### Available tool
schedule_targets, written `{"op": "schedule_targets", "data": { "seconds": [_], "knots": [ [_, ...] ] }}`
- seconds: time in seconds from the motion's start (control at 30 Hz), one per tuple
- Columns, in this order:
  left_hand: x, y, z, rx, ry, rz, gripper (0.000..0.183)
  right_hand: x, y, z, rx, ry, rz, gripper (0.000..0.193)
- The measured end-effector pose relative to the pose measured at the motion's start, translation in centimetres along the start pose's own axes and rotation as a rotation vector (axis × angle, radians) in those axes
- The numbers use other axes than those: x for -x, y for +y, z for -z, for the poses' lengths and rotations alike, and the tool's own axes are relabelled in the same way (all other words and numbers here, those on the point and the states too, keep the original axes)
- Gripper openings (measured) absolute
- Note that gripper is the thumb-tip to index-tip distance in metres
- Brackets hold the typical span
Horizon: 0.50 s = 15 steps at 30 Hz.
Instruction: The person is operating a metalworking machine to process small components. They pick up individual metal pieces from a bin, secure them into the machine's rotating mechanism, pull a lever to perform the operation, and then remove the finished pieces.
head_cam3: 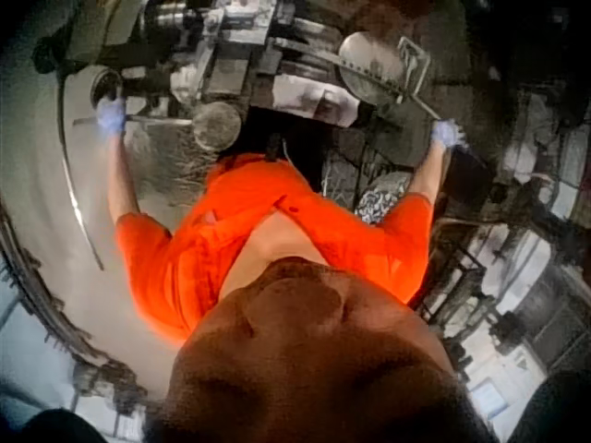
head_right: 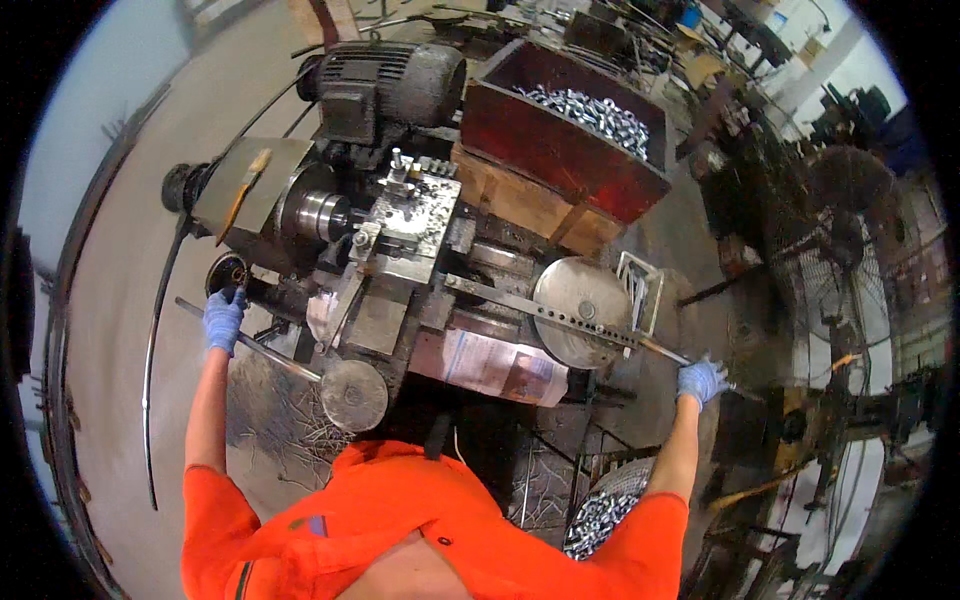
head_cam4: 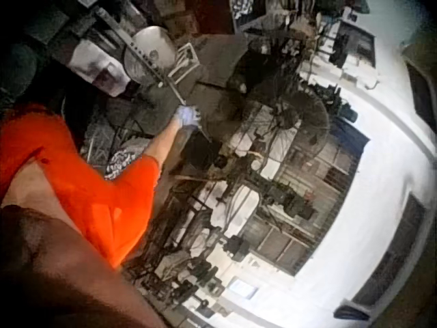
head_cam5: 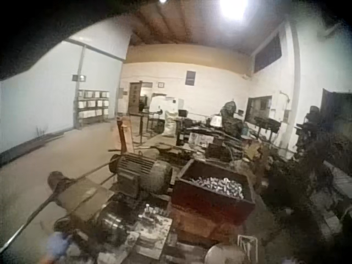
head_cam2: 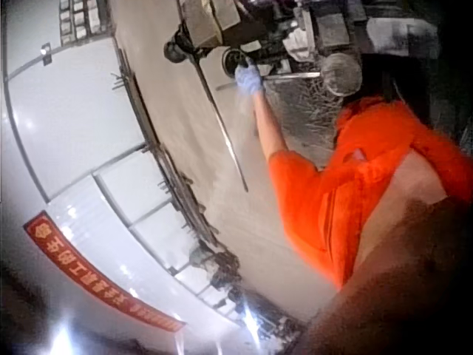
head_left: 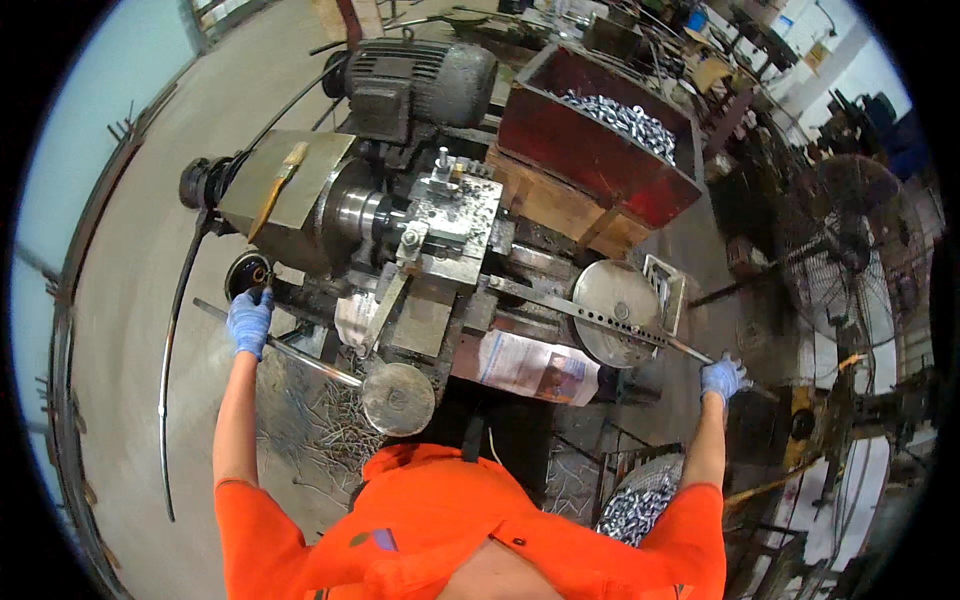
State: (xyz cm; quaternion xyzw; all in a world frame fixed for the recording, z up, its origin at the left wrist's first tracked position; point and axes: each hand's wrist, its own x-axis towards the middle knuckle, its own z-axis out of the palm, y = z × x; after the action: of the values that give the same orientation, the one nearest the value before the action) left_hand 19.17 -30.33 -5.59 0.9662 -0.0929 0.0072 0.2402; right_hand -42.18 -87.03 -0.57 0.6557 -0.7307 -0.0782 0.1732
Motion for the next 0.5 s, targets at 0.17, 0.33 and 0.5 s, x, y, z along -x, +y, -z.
{"op": "schedule_targets", "data": {
  "seconds": [0.17, 0.33, 0.5],
  "knots": [
    [0.2, 0.2, 2.2, 0.363, -0.013, -0.061, 0.031, -0.1, -6.0, 1.7, -0.123, 0.041, 0.195, 0.081],
    [0.2, 5.7, 9.2, 0.741, 0.230, -0.210, 0.032, 4.6, -4.4, -3.6, -0.311, 0.287, 0.363, 0.080],
    [0.7, 12.6, 11.1, 0.257, 0.490, -0.489, 0.046, 12.2, -2.5, -5.2, -0.553, 0.001, 0.356, 0.067]
  ]
}}
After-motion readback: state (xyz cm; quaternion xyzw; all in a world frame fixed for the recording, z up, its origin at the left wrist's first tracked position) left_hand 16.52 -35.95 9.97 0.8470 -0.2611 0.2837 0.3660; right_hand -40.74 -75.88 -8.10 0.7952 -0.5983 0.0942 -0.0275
